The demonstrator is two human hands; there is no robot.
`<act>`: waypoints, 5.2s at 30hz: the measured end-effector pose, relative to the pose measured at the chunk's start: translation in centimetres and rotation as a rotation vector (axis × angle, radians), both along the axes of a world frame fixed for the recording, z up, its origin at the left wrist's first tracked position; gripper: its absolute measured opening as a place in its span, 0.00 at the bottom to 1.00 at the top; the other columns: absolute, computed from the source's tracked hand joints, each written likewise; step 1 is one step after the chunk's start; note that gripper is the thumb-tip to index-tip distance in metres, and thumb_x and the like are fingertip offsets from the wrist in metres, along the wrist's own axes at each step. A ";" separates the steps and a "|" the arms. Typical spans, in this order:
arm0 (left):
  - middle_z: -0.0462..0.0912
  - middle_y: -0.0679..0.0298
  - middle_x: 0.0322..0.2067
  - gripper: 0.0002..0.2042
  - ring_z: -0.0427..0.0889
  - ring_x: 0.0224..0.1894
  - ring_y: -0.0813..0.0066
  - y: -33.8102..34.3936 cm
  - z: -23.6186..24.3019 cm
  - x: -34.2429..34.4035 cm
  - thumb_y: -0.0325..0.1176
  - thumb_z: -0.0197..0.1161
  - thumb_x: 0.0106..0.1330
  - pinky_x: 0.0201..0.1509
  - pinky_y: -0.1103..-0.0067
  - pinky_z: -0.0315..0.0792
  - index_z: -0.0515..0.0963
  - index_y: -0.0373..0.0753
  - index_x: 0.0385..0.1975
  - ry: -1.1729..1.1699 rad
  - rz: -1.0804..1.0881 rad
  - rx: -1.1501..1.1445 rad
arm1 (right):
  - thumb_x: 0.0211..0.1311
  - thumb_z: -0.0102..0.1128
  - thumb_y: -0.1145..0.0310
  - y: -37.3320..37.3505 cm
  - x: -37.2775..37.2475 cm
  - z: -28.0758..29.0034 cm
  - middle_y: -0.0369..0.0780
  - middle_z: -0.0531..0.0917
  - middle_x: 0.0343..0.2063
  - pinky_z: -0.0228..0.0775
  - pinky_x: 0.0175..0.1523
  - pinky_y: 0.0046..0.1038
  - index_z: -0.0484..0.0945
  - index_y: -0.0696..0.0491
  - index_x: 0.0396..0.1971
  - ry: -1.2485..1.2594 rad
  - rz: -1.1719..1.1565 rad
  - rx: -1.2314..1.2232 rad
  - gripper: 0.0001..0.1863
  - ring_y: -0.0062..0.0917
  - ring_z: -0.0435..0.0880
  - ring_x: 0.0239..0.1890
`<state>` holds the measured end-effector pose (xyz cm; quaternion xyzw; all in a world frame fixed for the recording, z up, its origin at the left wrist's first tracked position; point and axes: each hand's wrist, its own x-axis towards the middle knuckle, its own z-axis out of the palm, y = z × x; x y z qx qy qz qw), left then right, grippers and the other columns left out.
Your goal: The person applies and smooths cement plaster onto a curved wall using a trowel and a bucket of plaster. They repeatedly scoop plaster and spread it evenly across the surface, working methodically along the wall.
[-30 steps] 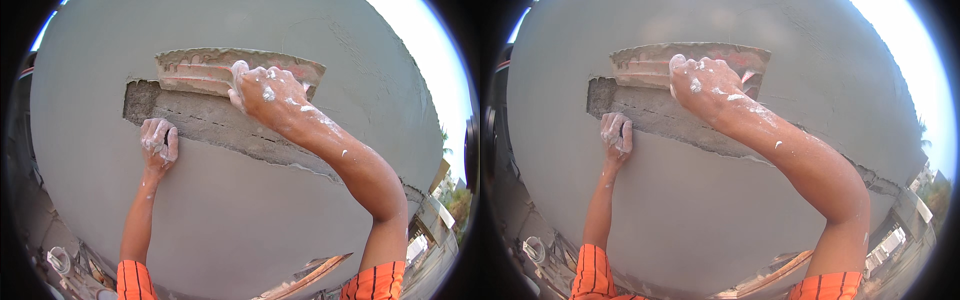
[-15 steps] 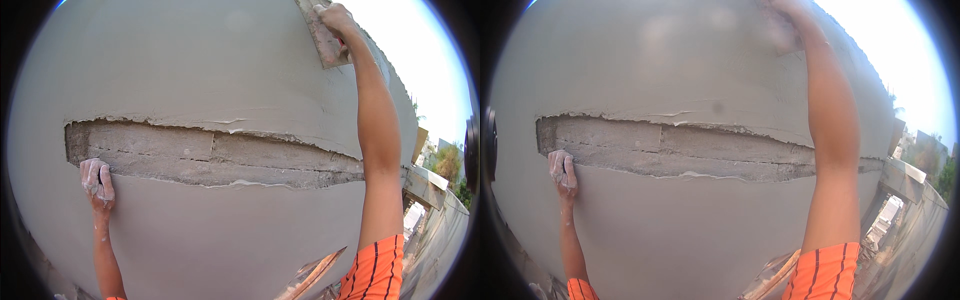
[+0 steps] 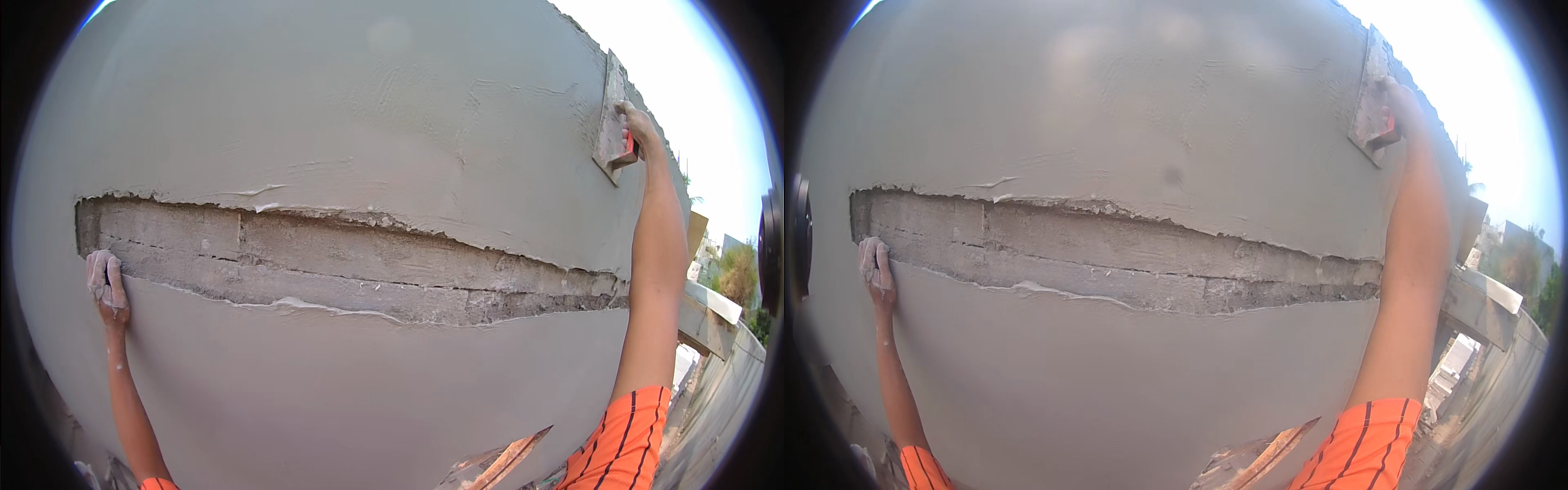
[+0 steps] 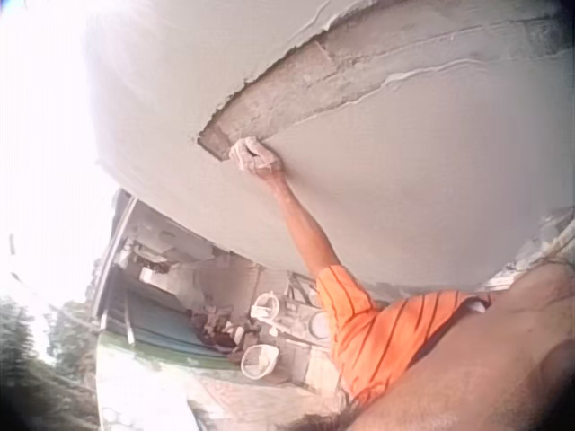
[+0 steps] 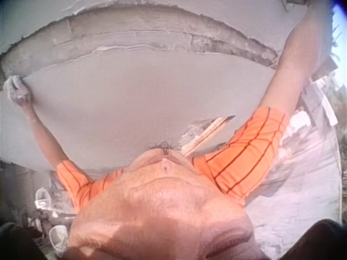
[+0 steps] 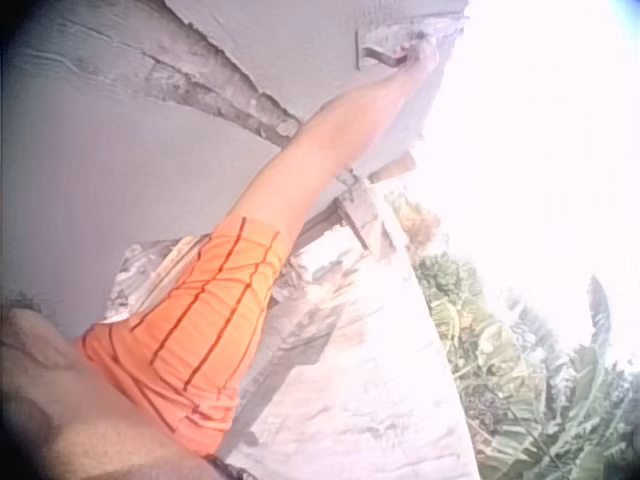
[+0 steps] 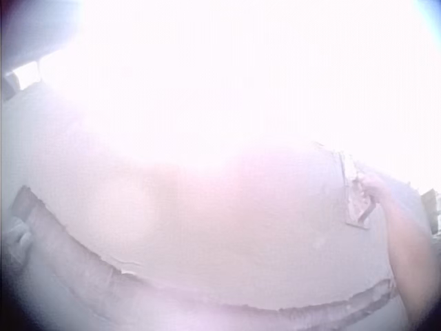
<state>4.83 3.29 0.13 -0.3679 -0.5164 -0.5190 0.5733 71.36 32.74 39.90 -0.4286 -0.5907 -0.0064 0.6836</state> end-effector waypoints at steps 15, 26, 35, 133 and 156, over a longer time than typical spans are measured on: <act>0.72 0.57 0.26 0.05 0.69 0.33 0.57 -0.6 0.2 -0.3 0.27 0.52 0.60 0.39 0.67 0.65 0.71 0.34 0.24 0.058 -0.041 -0.015 | 0.62 0.52 0.45 -13.0 -7.6 -10.4 0.27 0.63 0.14 0.60 0.18 0.14 0.73 0.55 0.50 -0.286 0.113 0.305 0.29 0.09 0.64 0.14; 0.74 0.57 0.28 0.05 0.70 0.34 0.57 -1.2 0.2 -1.1 0.27 0.51 0.61 0.41 0.68 0.66 0.73 0.34 0.26 0.078 -0.043 -0.053 | 0.60 0.52 0.64 -25.8 -44.4 -23.5 0.56 0.82 0.29 0.75 0.43 0.42 0.75 0.64 0.37 -1.073 0.424 0.433 0.16 0.45 0.84 0.36; 0.75 0.56 0.31 0.07 0.71 0.37 0.59 -0.5 -0.6 -2.0 0.27 0.50 0.65 0.46 0.69 0.66 0.73 0.32 0.29 0.035 -0.046 -0.046 | 0.60 0.47 0.60 -18.3 -31.8 -16.4 0.58 0.78 0.42 0.69 0.52 0.41 0.76 0.63 0.39 -0.537 0.073 0.380 0.20 0.49 0.77 0.47; 0.78 0.54 0.38 0.13 0.73 0.44 0.58 4.1 1.6 8.8 0.32 0.45 0.67 0.51 0.69 0.66 0.76 0.33 0.40 -0.121 -0.048 0.084 | 0.57 0.59 0.60 -15.7 -17.6 -21.9 0.45 0.80 0.16 0.75 0.31 0.36 0.72 0.60 0.33 -0.765 0.156 0.393 0.16 0.39 0.82 0.21; 0.75 0.52 0.37 0.12 0.73 0.42 0.57 3.4 1.9 9.0 0.30 0.44 0.69 0.50 0.69 0.66 0.74 0.29 0.38 -0.142 -0.032 0.105 | 0.59 0.51 0.48 0.0 0.7 -6.3 0.45 0.77 0.23 0.69 0.35 0.34 0.75 0.61 0.28 -0.276 -0.341 0.306 0.25 0.32 0.77 0.26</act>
